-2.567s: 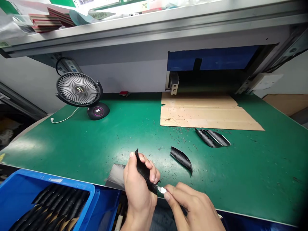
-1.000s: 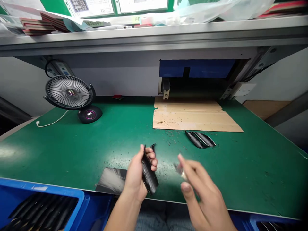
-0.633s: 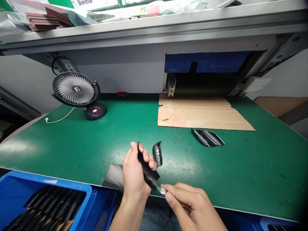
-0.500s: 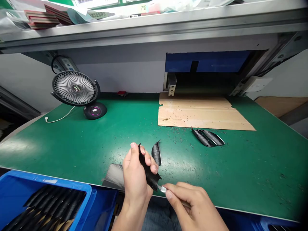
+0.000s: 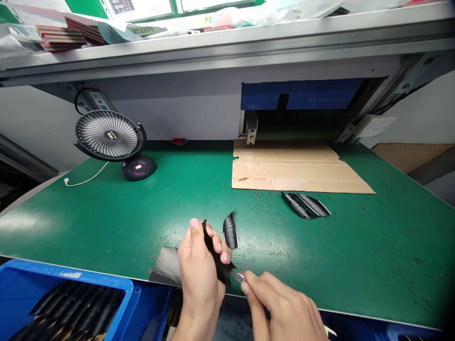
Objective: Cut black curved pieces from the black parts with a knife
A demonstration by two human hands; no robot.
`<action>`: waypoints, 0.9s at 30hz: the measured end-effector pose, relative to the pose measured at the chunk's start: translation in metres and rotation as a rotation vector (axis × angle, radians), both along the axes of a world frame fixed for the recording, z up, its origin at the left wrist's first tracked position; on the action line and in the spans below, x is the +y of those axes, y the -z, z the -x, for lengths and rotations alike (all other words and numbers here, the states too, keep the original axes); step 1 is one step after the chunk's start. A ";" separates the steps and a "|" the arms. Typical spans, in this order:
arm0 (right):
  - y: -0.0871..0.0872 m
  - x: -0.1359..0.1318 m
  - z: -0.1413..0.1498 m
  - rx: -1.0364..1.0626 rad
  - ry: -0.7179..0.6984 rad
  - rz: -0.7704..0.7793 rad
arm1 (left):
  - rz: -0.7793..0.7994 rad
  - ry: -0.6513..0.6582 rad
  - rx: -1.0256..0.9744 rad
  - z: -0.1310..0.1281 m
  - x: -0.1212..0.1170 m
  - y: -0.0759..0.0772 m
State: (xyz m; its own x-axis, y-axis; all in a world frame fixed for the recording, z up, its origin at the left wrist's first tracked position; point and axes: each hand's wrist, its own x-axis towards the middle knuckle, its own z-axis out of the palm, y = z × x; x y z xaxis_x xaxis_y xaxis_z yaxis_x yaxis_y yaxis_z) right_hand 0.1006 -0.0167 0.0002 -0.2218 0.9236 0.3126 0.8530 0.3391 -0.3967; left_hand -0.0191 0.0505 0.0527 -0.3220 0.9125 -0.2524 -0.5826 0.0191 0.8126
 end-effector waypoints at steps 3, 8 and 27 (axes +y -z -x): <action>0.002 -0.003 -0.001 -0.024 -0.004 -0.137 | 0.021 -0.035 -0.025 0.001 0.002 0.002; 0.003 -0.004 -0.007 0.464 0.075 -0.222 | 0.066 -0.101 -0.094 0.007 0.009 0.009; 0.005 0.125 -0.112 0.052 0.491 0.119 | 0.094 0.110 0.919 0.026 0.093 0.085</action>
